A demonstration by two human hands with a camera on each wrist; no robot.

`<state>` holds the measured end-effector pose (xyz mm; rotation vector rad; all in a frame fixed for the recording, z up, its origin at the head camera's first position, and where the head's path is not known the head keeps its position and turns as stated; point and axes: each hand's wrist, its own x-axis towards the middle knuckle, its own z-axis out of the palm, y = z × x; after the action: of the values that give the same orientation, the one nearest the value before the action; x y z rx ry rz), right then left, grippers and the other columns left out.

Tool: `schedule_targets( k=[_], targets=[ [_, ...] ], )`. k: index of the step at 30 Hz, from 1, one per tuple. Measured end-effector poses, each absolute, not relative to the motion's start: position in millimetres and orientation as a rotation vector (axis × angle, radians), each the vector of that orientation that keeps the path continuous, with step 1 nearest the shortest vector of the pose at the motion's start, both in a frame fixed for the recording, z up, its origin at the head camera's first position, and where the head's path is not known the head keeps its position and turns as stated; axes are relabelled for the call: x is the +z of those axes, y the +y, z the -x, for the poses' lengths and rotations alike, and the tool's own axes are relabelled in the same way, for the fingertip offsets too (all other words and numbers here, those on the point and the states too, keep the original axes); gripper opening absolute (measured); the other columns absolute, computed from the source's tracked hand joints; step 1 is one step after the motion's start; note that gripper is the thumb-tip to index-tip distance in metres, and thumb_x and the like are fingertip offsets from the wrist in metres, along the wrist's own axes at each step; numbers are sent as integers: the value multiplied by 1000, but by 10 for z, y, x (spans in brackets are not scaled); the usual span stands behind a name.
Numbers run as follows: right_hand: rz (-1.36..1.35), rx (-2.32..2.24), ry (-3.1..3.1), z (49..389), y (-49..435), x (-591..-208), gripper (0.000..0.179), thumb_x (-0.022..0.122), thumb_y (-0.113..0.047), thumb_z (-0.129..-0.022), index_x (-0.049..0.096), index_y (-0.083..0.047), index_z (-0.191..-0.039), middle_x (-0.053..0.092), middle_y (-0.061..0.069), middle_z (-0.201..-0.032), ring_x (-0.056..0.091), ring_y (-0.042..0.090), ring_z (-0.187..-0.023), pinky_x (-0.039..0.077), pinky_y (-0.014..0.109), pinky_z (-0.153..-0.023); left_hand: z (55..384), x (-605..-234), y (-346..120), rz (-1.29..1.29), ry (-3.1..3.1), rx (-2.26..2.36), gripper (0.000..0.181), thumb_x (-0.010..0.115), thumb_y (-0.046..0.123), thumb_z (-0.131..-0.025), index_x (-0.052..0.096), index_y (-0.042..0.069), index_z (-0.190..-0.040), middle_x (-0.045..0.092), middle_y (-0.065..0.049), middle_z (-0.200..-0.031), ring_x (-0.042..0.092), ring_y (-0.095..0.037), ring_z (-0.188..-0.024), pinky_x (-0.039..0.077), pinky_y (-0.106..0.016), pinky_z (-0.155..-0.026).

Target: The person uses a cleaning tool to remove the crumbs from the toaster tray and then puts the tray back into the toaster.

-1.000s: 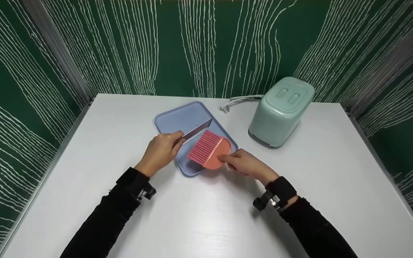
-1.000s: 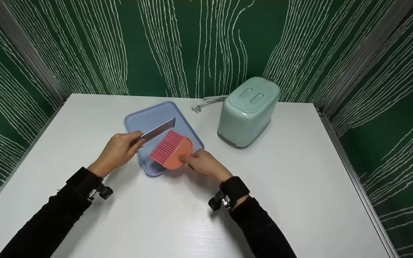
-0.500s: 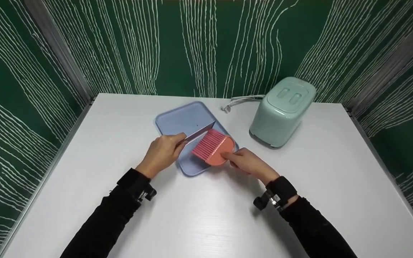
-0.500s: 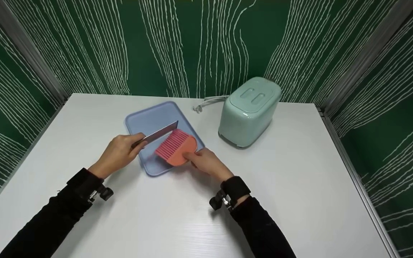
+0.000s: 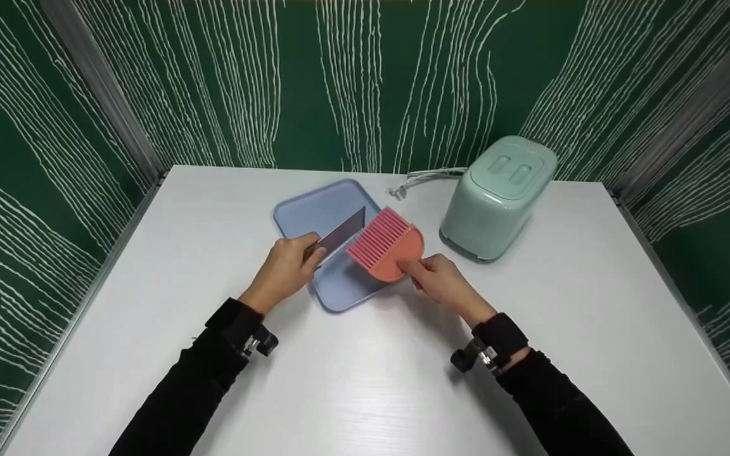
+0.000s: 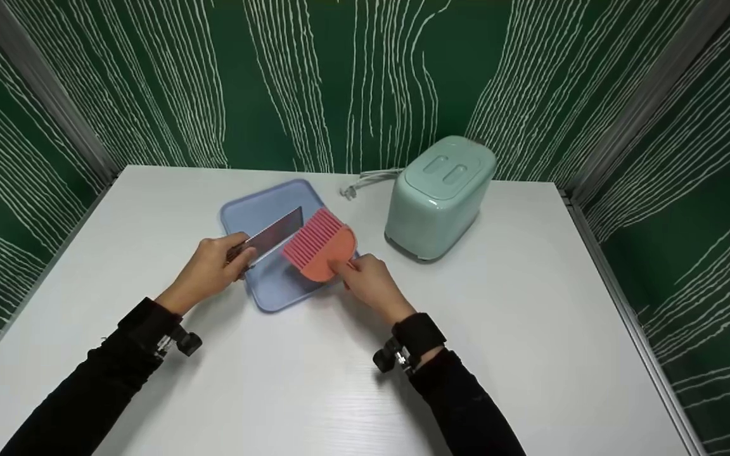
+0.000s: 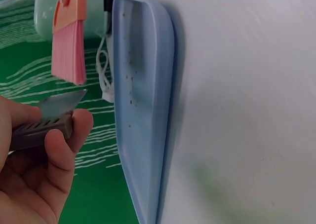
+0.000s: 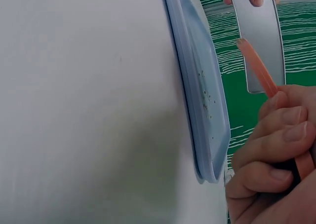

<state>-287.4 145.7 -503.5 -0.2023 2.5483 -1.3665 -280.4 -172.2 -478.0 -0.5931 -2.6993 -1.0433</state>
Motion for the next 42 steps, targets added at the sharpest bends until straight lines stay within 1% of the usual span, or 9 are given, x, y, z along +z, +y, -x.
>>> schedule_targets(
  k=[5, 11, 14, 16, 21, 23, 28, 35, 42],
  targets=[
    [269, -1478, 2614, 2849, 1374, -4994, 57, 62, -43, -109, 53, -19, -57, 42, -11, -52, 32, 8, -49, 24, 24, -49, 2814, -4780, -1712, 560, -2739, -1248, 25, 63, 15, -110, 56, 9, -86, 68, -5, -76, 66, -10, -61, 51, -23, -56],
    [373, -1535, 2623, 2794, 1259, -4928, 56, 62, -39, -110, 52, -18, -59, 45, -11, -54, 32, 6, -49, 23, 23, -49, 2815, -4769, -1718, 510, -2786, -1336, 25, 70, 17, -106, 55, 10, -87, 63, -3, -75, 63, -10, -60, 48, -24, -54],
    [435, -1519, 2630, 2766, 1214, -4924, 57, 63, -40, -110, 52, -19, -58, 43, -11, -53, 29, 5, -48, 22, 23, -49, 2811, -4764, -1713, 486, -2817, -1366, 18, 75, 17, -102, 62, 10, -93, 65, -3, -76, 65, -11, -60, 50, -25, -54],
    [481, -1506, 2630, 2750, 1189, -4926, 57, 63, -40, -110, 51, -19, -58, 42, -12, -52, 27, 4, -48, 21, 23, -49, 2811, -4759, -1701, 472, -2833, -1376, 11, 78, 16, -100, 68, 12, -101, 70, -4, -80, 66, -11, -61, 51, -26, -54],
    [545, -1478, 2649, 2735, 1140, -4937, 57, 64, -41, -109, 51, -20, -58, 43, -11, -52, 27, 6, -49, 21, 23, -50, 2807, -4742, -1666, 456, -2849, -1373, 21, 84, 15, -94, 73, 13, -112, 76, -7, -95, 67, -11, -66, 53, -27, -58],
    [537, -1464, 2671, 2742, 1131, -4945, 57, 64, -42, -109, 52, -20, -58, 44, -11, -52, 28, 6, -49, 22, 23, -50, 2807, -4740, -1659, 453, -2843, -1385, 24, 85, 15, -93, 73, 13, -114, 76, -8, -97, 68, -11, -66, 54, -27, -58],
    [440, -1465, 2727, 2782, 1151, -4961, 58, 64, -44, -109, 52, -20, -57, 45, -10, -52, 27, 5, -48, 22, 23, -50, 2800, -4732, -1670, 460, -2830, -1378, 25, 84, 17, -95, 73, 11, -116, 74, -9, -94, 68, -11, -67, 53, -25, -58],
    [279, -1436, 2798, 2857, 1279, -5036, 59, 62, -50, -108, 53, -20, -58, 40, -11, -51, 29, 6, -47, 21, 23, -48, 2783, -4726, -1711, 450, -2818, -1376, 18, 81, 11, -97, 69, 8, -109, 72, -10, -92, 71, -13, -66, 54, -26, -56],
    [200, -1366, 2900, 2894, 1387, -5090, 60, 62, -49, -109, 49, -19, -58, 44, -8, -53, 34, 8, -49, 23, 25, -47, 2771, -4711, -1708, 520, -2790, -1271, 14, 78, 6, -97, 71, 5, -109, 75, -11, -89, 72, -14, -64, 54, -24, -57]
  ],
)
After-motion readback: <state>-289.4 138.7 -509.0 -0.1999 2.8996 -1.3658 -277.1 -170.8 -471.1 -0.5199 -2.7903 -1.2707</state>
